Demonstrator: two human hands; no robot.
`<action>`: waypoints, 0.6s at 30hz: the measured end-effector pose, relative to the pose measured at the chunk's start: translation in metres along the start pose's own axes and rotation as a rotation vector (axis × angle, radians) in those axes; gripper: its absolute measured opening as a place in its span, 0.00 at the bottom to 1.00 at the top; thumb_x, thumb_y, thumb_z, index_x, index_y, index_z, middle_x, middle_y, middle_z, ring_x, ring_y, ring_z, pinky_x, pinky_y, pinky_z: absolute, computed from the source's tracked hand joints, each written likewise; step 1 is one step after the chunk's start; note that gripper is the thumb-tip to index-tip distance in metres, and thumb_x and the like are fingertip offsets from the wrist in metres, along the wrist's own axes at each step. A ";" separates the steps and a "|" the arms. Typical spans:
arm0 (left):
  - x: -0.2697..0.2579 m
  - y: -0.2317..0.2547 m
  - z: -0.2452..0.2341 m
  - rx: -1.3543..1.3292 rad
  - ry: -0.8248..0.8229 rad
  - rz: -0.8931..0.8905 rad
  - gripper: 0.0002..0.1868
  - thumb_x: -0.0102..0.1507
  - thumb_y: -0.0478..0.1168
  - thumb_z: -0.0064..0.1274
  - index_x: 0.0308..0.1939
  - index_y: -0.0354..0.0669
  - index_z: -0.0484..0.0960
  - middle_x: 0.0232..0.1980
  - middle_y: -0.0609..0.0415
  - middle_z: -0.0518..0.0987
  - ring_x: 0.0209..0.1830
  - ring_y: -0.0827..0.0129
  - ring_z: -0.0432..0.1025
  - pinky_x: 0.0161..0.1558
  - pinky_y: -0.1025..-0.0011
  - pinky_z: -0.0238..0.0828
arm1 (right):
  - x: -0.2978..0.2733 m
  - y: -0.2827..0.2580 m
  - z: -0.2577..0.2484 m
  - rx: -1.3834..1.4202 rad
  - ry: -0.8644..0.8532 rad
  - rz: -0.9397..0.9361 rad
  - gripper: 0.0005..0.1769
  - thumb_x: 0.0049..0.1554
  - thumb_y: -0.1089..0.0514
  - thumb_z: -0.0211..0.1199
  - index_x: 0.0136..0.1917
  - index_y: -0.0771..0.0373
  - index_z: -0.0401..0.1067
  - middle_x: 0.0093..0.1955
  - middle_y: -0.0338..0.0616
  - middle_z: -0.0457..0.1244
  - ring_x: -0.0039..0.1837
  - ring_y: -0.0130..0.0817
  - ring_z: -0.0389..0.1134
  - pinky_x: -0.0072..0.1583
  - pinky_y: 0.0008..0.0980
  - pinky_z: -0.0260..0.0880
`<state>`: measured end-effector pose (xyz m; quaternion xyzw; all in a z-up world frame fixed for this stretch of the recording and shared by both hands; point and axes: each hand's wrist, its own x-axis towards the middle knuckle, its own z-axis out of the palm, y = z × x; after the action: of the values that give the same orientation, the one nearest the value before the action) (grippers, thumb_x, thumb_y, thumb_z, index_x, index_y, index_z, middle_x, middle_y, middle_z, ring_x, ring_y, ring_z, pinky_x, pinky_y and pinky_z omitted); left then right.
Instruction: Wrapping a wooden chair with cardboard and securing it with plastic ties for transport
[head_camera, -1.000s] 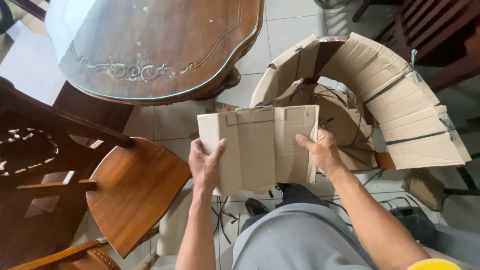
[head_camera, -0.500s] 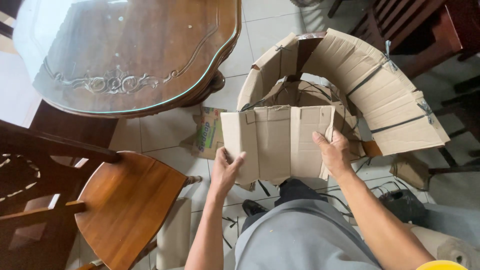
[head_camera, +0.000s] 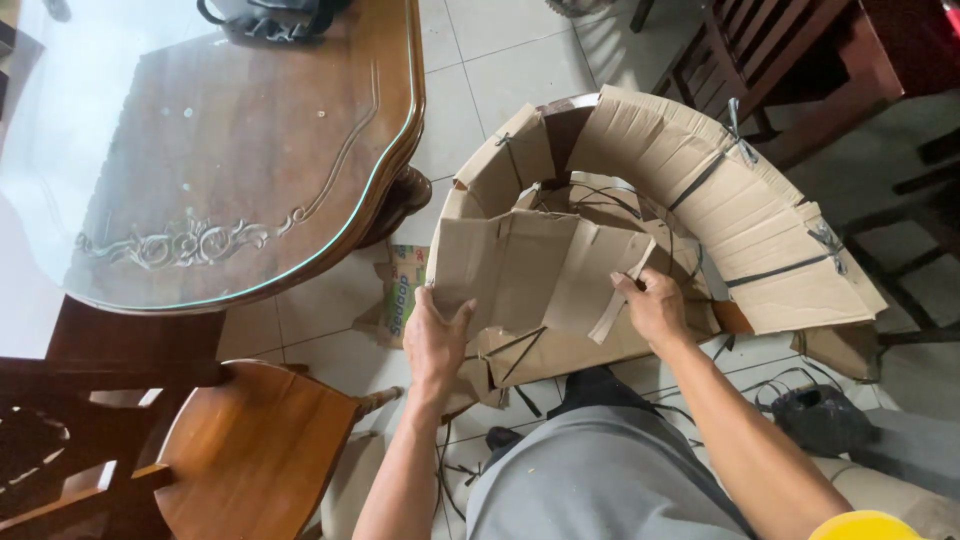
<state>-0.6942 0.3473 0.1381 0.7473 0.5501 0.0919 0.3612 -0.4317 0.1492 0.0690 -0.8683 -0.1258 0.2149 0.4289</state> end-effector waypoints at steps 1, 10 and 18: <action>0.015 0.006 0.007 0.036 0.037 0.051 0.32 0.59 0.56 0.65 0.59 0.45 0.71 0.50 0.38 0.83 0.53 0.40 0.78 0.56 0.46 0.72 | 0.014 -0.007 -0.004 -0.001 -0.043 0.021 0.10 0.59 0.46 0.70 0.42 0.51 0.80 0.30 0.39 0.67 0.36 0.32 0.69 0.41 0.34 0.69; 0.173 0.167 0.064 0.601 0.436 0.766 0.40 0.48 0.52 0.74 0.59 0.48 0.73 0.43 0.56 0.74 0.46 0.60 0.74 0.53 0.60 0.66 | 0.122 0.013 0.063 0.844 -0.153 0.609 0.08 0.63 0.57 0.62 0.52 0.63 0.68 0.44 0.45 0.61 0.41 0.40 0.73 0.42 0.29 0.82; 0.259 0.199 0.114 0.743 0.184 0.786 0.43 0.58 0.46 0.67 0.74 0.56 0.63 0.49 0.55 0.72 0.48 0.58 0.74 0.61 0.55 0.63 | 0.192 0.083 0.153 0.941 -0.130 0.812 0.12 0.65 0.58 0.56 0.61 0.63 0.65 0.56 0.50 0.60 0.50 0.47 0.75 0.50 0.36 0.84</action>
<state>-0.3853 0.5010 0.1158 0.9628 0.2540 0.0844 -0.0380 -0.3341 0.2823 -0.1304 -0.5501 0.2967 0.4455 0.6410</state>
